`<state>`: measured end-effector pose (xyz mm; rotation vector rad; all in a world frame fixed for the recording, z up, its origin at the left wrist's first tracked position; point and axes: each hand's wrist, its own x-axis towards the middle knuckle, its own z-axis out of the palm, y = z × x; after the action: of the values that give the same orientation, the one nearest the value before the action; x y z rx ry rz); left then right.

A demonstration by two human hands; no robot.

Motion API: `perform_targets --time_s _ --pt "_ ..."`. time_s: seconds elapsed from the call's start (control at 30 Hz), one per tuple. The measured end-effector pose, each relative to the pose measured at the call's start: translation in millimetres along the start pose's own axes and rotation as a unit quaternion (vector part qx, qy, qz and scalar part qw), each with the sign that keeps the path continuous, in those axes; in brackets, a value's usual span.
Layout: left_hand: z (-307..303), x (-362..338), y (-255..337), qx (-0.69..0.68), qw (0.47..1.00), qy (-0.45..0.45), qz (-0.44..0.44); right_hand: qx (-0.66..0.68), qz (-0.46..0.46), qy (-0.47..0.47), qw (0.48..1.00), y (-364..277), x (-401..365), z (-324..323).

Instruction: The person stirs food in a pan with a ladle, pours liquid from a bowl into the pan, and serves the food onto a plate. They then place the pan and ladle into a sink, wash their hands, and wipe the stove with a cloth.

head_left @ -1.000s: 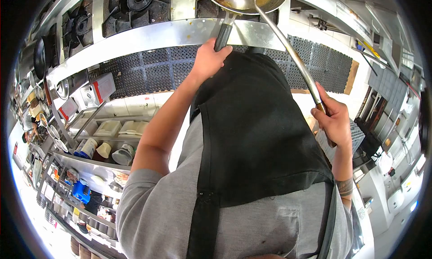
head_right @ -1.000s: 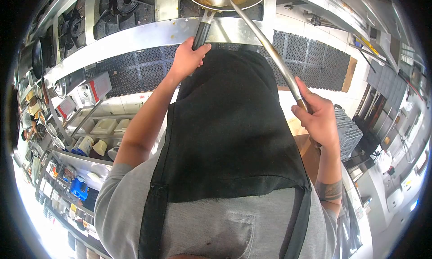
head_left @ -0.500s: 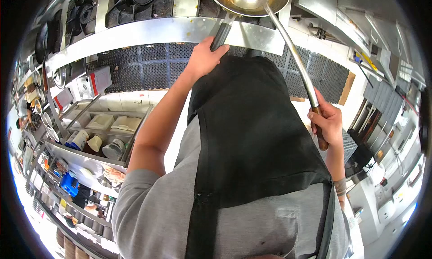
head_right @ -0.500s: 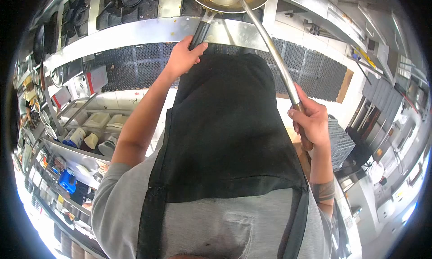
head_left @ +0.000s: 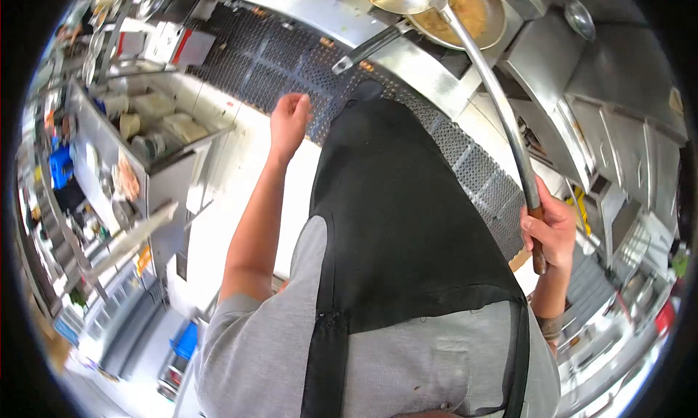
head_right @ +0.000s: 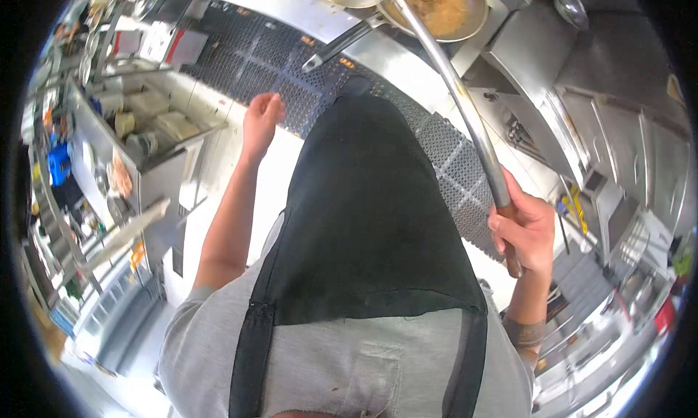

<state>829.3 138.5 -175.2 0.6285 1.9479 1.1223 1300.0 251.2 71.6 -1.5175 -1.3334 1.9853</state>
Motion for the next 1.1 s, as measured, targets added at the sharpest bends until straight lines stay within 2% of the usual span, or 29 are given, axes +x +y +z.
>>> perform_targets --time_s 0.07,0.2,0.27,0.4,0.47,0.53,0.6,0.7,0.83,0.97,1.1 --pt "-12 -50 -28 0.014 0.996 0.017 -0.081 -0.01 -0.002 -0.02 1.0 -6 -3 -5" --pt "-24 -148 -73 0.03 0.982 0.062 -0.178 -0.059 0.013 -0.071 0.996 -16 -1 2" --pt "-31 -187 -100 0.029 0.974 0.079 -0.208 -0.095 -0.011 -0.138 0.986 -19 3 11" --pt "-43 -249 -158 0.014 0.957 0.098 -0.273 -0.136 0.013 -0.165 0.977 -20 2 34" --pt "-47 -272 -192 0.001 0.953 0.118 -0.278 -0.151 0.013 -0.173 0.973 -19 -2 49" --pt "-51 -293 -225 0.016 0.942 0.093 -0.322 -0.149 0.015 -0.188 0.971 -16 -10 60" --pt "-57 -312 -258 0.011 0.941 0.086 -0.328 -0.165 0.011 -0.193 0.967 -12 -22 73" --pt "-73 -332 -292 0.013 0.922 0.02 -0.388 -0.194 -0.002 -0.186 0.963 2 -49 94" --pt "-107 -344 -333 0.02 0.918 -0.03 -0.394 -0.206 0.007 -0.137 0.969 32 -99 123" --pt "-152 -336 -372 0.05 0.931 -0.02 -0.361 -0.198 0.003 -0.1 0.975 72 -155 141" --pt "-187 -322 -376 0.036 0.938 0.001 -0.344 -0.184 -0.003 -0.062 0.981 111 -209 156"
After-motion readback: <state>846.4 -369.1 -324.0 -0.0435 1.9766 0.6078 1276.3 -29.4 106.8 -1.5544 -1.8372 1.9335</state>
